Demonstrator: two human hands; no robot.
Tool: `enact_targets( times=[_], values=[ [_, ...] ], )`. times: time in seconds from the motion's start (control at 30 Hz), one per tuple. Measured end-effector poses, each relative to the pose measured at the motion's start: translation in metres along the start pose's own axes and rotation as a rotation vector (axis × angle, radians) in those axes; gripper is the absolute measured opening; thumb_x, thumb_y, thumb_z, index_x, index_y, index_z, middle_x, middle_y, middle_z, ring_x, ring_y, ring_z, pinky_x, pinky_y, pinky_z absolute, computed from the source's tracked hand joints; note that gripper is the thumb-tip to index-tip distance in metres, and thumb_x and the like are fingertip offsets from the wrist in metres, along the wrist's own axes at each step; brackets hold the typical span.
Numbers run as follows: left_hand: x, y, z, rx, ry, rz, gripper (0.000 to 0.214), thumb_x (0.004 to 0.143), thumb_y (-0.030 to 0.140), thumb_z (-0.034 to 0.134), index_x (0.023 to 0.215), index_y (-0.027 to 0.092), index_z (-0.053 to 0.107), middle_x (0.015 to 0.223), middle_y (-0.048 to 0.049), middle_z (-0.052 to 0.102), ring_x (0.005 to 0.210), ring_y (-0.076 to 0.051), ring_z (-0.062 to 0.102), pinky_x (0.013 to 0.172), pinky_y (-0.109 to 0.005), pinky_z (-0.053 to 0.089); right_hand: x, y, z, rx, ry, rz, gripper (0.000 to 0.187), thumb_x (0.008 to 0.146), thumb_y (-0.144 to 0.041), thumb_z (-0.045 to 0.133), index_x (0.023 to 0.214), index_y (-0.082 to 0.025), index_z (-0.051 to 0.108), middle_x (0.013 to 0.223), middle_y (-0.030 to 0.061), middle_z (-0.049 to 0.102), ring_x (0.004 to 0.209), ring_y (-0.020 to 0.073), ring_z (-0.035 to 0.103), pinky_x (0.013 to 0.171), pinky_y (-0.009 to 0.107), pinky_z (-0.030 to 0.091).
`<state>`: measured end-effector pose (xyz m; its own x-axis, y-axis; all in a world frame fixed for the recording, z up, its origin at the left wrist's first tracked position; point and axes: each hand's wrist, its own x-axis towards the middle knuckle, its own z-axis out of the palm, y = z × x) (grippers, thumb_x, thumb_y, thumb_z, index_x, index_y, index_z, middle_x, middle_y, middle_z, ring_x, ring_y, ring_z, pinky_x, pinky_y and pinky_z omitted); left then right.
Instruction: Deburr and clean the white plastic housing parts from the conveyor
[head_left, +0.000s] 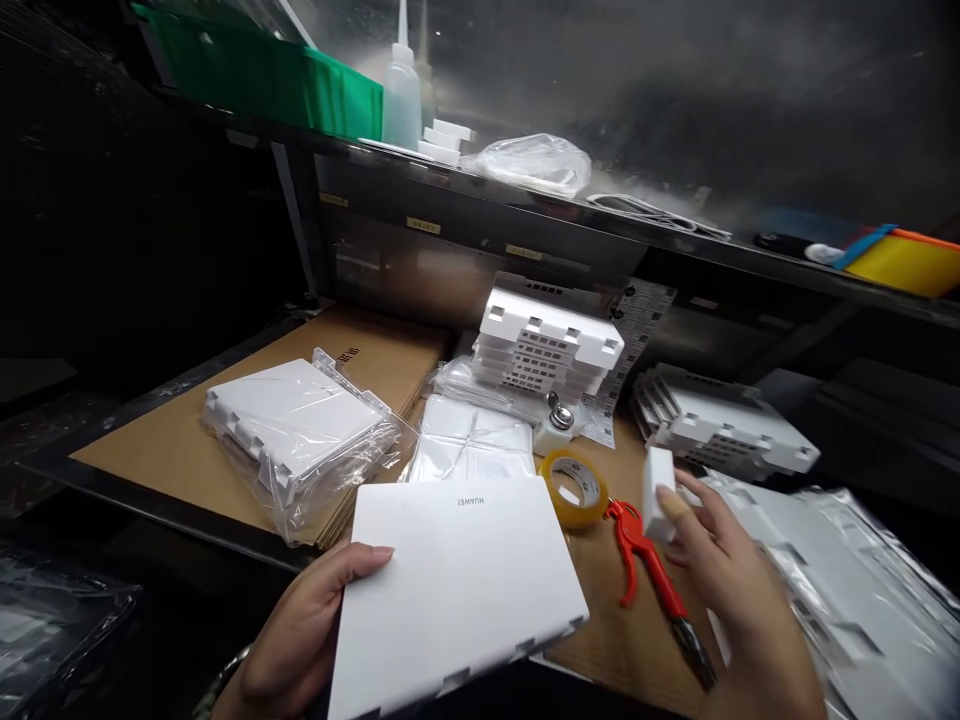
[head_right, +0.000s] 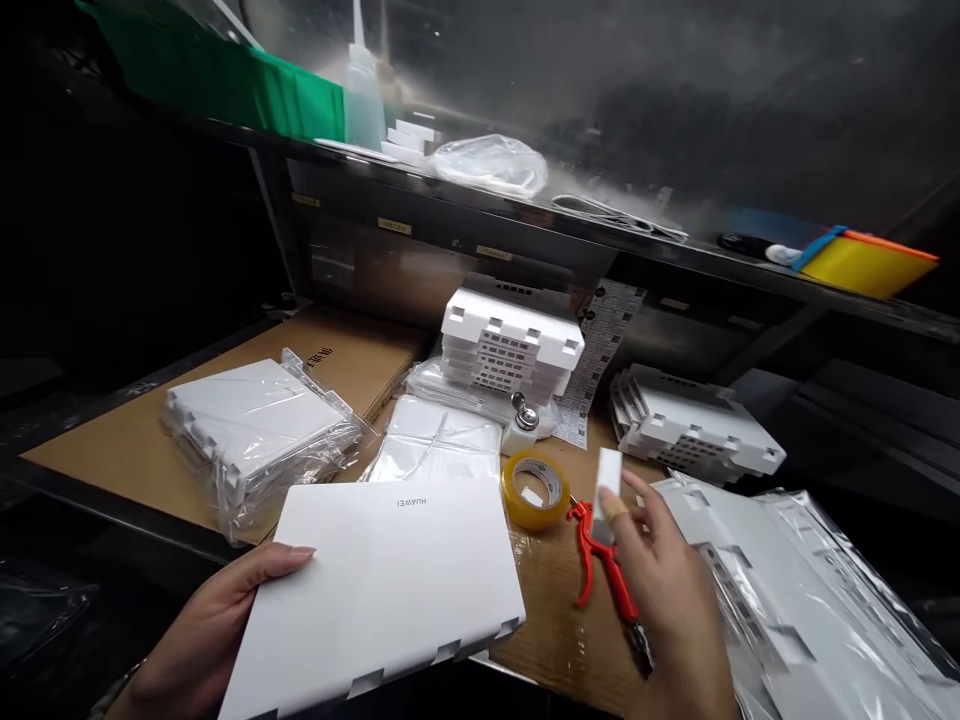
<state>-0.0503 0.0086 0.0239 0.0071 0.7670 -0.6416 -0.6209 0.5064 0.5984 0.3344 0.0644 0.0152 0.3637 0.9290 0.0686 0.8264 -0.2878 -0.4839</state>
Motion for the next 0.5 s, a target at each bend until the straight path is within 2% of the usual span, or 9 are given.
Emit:
enact_targets(
  times=[0.1, 0.13, 0.2, 0.27, 0.33, 0.43, 0.5],
  values=[
    [-0.012, -0.001, 0.008, 0.065, -0.038, 0.016, 0.009, 0.080, 0.021, 0.083, 0.082, 0.013, 0.080, 0.074, -0.0071, 0.079, 0.066, -0.022, 0.073, 0.059, -0.026, 0.056, -0.067, -0.049, -0.002, 0.203, 0.007, -0.587, 0.053, 0.101, -0.047, 0.056, 0.153, -0.042, 0.047, 0.145, 0.0081, 0.058, 0.130, 0.0310, 0.061, 0.102, 0.045, 0.057],
    [-0.017, -0.002, 0.010, 0.075, -0.073, -0.004, 0.017, 0.080, 0.028, 0.085, 0.089, 0.014, 0.081, 0.078, -0.0078, 0.080, 0.069, -0.023, 0.075, 0.058, -0.026, 0.057, -0.080, -0.067, 0.000, 0.187, -0.004, -0.787, 0.052, 0.101, -0.041, 0.058, 0.152, -0.043, 0.049, 0.146, 0.0090, 0.056, 0.133, 0.0317, 0.058, 0.105, 0.048, 0.054],
    [-0.024, -0.004, 0.013, 0.106, -0.144, -0.060, 0.044, 0.079, 0.045, 0.086, 0.111, 0.014, 0.079, 0.088, -0.0106, 0.083, 0.078, -0.029, 0.078, 0.056, -0.029, 0.058, -0.094, -0.098, 0.006, 0.150, -0.041, -1.015, 0.047, 0.101, -0.035, 0.060, 0.147, -0.043, 0.056, 0.142, 0.0105, 0.055, 0.133, 0.0318, 0.055, 0.107, 0.052, 0.052],
    [-0.029, -0.007, 0.013, 0.151, -0.192, -0.093, 0.071, 0.077, 0.058, 0.085, 0.131, 0.014, 0.070, 0.100, -0.0138, 0.083, 0.093, -0.034, 0.078, 0.062, -0.032, 0.060, -0.097, -0.115, 0.013, 0.133, -0.091, -1.091, 0.043, 0.102, -0.033, 0.061, 0.144, -0.041, 0.060, 0.139, 0.0113, 0.055, 0.133, 0.0307, 0.054, 0.108, 0.052, 0.051],
    [-0.032, -0.009, 0.012, 0.189, -0.222, -0.090, 0.085, 0.075, 0.062, 0.084, 0.142, 0.013, 0.062, 0.110, -0.0148, 0.081, 0.108, -0.036, 0.075, 0.078, -0.035, 0.062, -0.096, -0.119, 0.017, 0.157, -0.119, -1.097, 0.042, 0.103, -0.031, 0.059, 0.144, -0.040, 0.060, 0.142, 0.0118, 0.052, 0.135, 0.0291, 0.052, 0.110, 0.050, 0.050],
    [-0.035, -0.009, 0.010, 0.238, -0.241, -0.068, 0.090, 0.073, 0.063, 0.086, 0.144, 0.013, 0.061, 0.116, -0.0144, 0.080, 0.116, -0.038, 0.071, 0.095, -0.039, 0.059, -0.091, -0.111, 0.016, 0.186, -0.131, -1.115, 0.045, 0.103, -0.028, 0.058, 0.147, -0.041, 0.057, 0.147, 0.0119, 0.048, 0.137, 0.0283, 0.050, 0.110, 0.050, 0.049],
    [-0.038, -0.007, 0.011, 0.262, -0.212, -0.066, 0.092, 0.073, 0.061, 0.086, 0.146, 0.012, 0.059, 0.118, -0.0153, 0.080, 0.115, -0.039, 0.072, 0.090, -0.040, 0.061, -0.089, -0.105, 0.012, 0.177, -0.140, -1.131, 0.046, 0.102, -0.027, 0.060, 0.146, -0.042, 0.058, 0.146, 0.0114, 0.049, 0.136, 0.0283, 0.051, 0.111, 0.052, 0.048]
  ],
)
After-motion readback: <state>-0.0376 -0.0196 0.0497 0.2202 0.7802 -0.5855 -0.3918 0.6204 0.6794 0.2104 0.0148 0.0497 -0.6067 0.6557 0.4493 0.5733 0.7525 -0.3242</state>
